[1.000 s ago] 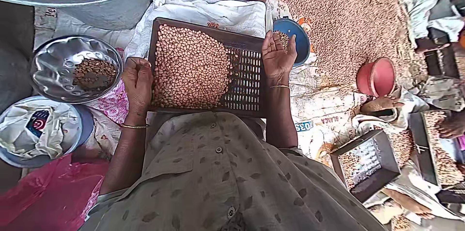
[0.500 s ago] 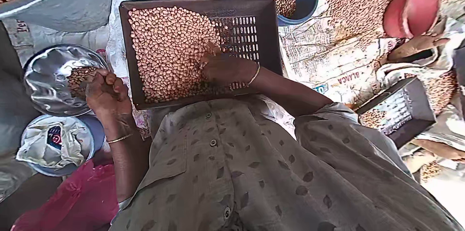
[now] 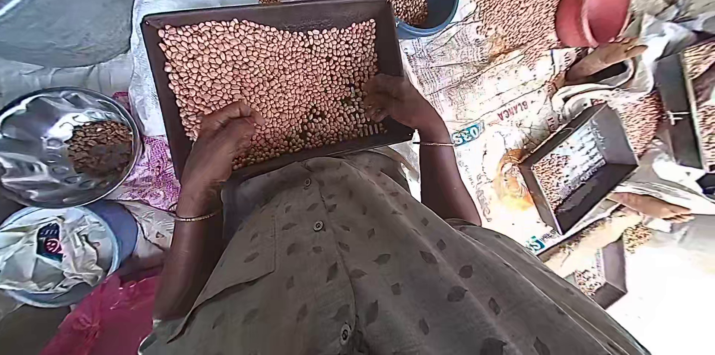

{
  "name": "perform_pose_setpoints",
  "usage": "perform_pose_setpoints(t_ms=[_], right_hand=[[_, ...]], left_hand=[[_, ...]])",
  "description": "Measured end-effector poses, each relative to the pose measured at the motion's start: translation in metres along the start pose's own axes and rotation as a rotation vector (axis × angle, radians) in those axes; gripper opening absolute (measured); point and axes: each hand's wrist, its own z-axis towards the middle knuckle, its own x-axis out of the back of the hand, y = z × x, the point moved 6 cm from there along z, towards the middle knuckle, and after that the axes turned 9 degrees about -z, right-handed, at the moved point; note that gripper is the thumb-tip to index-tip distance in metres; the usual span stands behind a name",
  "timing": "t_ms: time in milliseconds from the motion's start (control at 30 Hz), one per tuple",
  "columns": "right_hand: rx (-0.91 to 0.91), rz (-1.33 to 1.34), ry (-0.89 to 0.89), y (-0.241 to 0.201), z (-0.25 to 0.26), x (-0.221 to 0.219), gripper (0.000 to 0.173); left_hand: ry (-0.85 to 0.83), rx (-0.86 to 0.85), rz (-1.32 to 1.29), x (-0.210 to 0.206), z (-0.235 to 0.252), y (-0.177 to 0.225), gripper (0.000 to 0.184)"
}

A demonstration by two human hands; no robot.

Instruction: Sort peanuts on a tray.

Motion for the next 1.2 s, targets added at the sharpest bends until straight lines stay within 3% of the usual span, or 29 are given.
perform_pose_setpoints(t_ms=[100,200,300,533,733,833,967,1067,1133,1200], right_hand=[[0.025,-0.256,-0.057,-0.004,-0.004,-0.012,0.024],[0.050,-0.412,0.140,-0.004,0.002,0.000,0.022],[0.094,-0.425,0.243,-0.011,0.011,0.003,0.017],[0.095,-0.714,0.134,-0.015,0.028,-0.044,0.019],[0.143,-0.866,0.108,-0.025,0.020,-0.054,0.017],[0.070,-0.845,0.060,-0.023,0.018,-0.048,0.019],[0.029,-0.844,0.002,-0.055,0.021,-0.033,0.016],[0.267,-0.829,0.006,-0.114,0.030,-0.041,0.009],[0.569,-0.733,0.080,-0.174,0.027,-0.055,0.008],[0.796,-0.528,0.188,-0.233,0.016,-0.064,0.026]], left_hand=[[-0.162,0.016,0.290,-0.033,0.018,0.005,0.022],[-0.269,-0.007,0.455,-0.059,0.056,0.011,0.023],[-0.303,0.000,0.534,-0.077,0.084,0.017,0.023],[-0.237,0.003,0.646,-0.089,0.136,0.018,0.023],[-0.117,-0.039,0.552,-0.077,0.144,0.003,0.020],[-0.087,-0.049,0.442,-0.067,0.141,0.007,0.020],[-0.118,-0.116,0.366,-0.061,0.140,0.011,0.022],[-0.145,-0.139,0.293,-0.060,0.145,0.008,0.023],[-0.110,-0.172,0.197,-0.055,0.134,0.013,0.016],[-0.081,-0.255,0.066,-0.047,0.104,0.015,0.028]])
